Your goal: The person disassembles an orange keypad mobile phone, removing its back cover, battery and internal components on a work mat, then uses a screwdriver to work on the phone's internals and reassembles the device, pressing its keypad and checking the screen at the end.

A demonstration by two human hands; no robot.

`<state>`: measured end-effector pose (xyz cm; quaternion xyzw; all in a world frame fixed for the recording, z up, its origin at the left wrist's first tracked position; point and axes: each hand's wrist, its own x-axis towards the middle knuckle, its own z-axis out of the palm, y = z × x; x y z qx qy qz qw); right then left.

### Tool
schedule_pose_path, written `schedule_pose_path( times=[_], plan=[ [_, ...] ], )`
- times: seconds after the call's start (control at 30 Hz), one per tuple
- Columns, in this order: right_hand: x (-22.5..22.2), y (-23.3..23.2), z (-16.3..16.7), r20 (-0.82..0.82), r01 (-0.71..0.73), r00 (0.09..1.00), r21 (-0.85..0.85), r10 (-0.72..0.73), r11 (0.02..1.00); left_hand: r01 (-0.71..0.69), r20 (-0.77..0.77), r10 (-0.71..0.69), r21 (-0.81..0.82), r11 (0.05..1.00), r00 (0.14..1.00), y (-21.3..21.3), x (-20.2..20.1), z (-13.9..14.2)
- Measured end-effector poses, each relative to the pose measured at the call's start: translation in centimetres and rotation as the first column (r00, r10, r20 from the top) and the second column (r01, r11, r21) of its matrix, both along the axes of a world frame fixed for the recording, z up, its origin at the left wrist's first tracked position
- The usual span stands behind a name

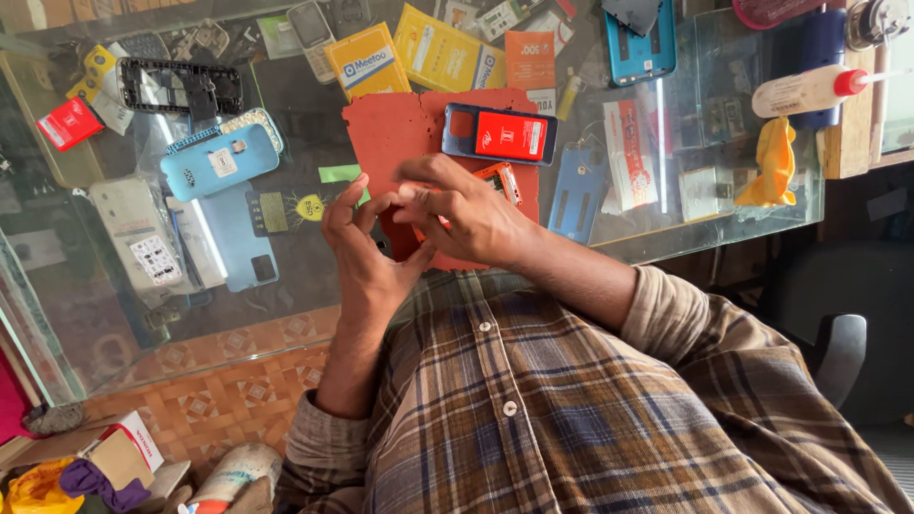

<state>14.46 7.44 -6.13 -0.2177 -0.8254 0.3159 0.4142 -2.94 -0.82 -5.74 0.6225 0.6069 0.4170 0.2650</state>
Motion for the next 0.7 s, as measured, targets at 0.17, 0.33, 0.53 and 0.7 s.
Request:
schedule_pose_path(
  times=[0.17, 0.33, 0.53, 0.7],
  plan=[
    [-0.3, -0.2, -0.4, -0.029, 0.064, 0.997, -0.078, -0.066, 0.995, 0.034, -0.203, -0.03, 0.02, 0.999, 0.979, 0.1, -0.2, 0.6],
    [5.1, 0.3, -0.8, -0.184, 0.046, 0.973, -0.438, -0.14, 0.898, 0.082, -0.237, -0.062, 0.078, 0.994, 0.97, 0.7, -0.8, 0.8],
    [21.3, 1.1, 1.4, 0.447, 0.845, 0.485, -0.015, -0.752, 0.535, 0.093, -0.14, -0.095, -0.015, 0.996, 0.986, 0.9, -2.4, 1.2],
    [27.6, -0.6, 1.4, 0.591, 0.843, 0.288, 0.217, -0.754, 0.492, 0.103, -0.198, -0.101, 0.0, 0.995, 0.975, 1.2, -2.6, 1.5]
  ],
)
